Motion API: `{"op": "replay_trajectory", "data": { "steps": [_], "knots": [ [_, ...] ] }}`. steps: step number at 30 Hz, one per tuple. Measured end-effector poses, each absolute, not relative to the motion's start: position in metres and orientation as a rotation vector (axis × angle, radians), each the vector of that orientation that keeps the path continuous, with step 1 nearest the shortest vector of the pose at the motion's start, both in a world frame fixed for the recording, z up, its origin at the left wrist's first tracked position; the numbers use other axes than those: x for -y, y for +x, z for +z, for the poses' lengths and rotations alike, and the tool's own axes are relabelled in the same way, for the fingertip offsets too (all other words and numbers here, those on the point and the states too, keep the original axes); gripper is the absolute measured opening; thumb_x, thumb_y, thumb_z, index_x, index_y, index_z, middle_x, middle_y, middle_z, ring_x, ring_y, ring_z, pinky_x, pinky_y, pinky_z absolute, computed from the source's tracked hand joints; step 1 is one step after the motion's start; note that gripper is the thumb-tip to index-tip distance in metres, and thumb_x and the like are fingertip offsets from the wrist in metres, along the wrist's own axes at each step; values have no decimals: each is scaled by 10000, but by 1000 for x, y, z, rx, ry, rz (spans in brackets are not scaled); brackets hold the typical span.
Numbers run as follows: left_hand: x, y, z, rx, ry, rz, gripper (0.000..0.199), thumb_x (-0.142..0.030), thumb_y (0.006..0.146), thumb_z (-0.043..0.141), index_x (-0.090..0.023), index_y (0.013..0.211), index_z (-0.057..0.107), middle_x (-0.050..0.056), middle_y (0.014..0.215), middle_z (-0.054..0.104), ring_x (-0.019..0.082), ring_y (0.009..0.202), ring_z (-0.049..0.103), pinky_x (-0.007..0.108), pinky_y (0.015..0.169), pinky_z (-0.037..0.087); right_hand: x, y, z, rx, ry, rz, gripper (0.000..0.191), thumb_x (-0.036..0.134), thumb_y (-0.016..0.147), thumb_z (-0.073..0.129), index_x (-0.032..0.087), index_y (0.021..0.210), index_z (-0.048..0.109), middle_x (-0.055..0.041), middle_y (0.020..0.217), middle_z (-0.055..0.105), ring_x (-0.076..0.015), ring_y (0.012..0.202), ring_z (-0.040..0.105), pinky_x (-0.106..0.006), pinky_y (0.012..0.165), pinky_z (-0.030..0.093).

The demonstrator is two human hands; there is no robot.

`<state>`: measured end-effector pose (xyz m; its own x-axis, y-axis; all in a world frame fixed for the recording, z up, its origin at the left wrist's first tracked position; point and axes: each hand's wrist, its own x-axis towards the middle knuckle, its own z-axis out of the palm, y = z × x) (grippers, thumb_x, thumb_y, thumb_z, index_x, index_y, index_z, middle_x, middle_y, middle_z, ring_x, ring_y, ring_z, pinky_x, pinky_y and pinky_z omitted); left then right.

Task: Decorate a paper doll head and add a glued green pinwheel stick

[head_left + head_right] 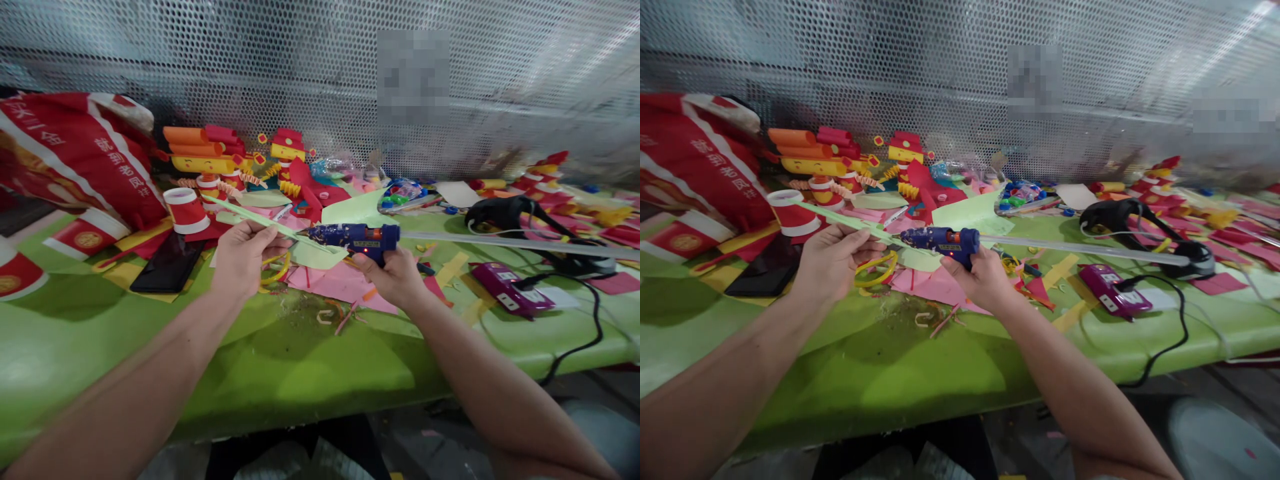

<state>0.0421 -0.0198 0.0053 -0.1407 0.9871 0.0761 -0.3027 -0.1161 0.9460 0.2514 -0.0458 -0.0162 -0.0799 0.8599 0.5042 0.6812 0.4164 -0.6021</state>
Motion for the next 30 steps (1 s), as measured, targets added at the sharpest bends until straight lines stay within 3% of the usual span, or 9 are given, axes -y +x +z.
{"op": "replay_trajectory", "data": {
  "steps": [16, 30],
  "knots": [
    [21, 46, 0, -1058, 1006, 1435, 154, -111, 694, 633, -155, 576, 545, 8, 519, 634, 114, 473, 614, 209, 499, 502, 47, 248, -13, 1834, -1289, 233, 374, 525, 769, 461, 206, 577, 486, 2, 443, 463, -132, 428, 454, -242, 406, 319],
    [23, 49, 2, -1065, 999, 1348, 127, -77, 684, 636, -121, 584, 571, 19, 533, 643, 109, 474, 622, 177, 475, 507, 47, 248, -13, 1843, -1262, 234, 319, 475, 774, 488, 185, 665, 560, -4, 475, 509, -143, 444, 486, -247, 413, 352]
  ]
}}
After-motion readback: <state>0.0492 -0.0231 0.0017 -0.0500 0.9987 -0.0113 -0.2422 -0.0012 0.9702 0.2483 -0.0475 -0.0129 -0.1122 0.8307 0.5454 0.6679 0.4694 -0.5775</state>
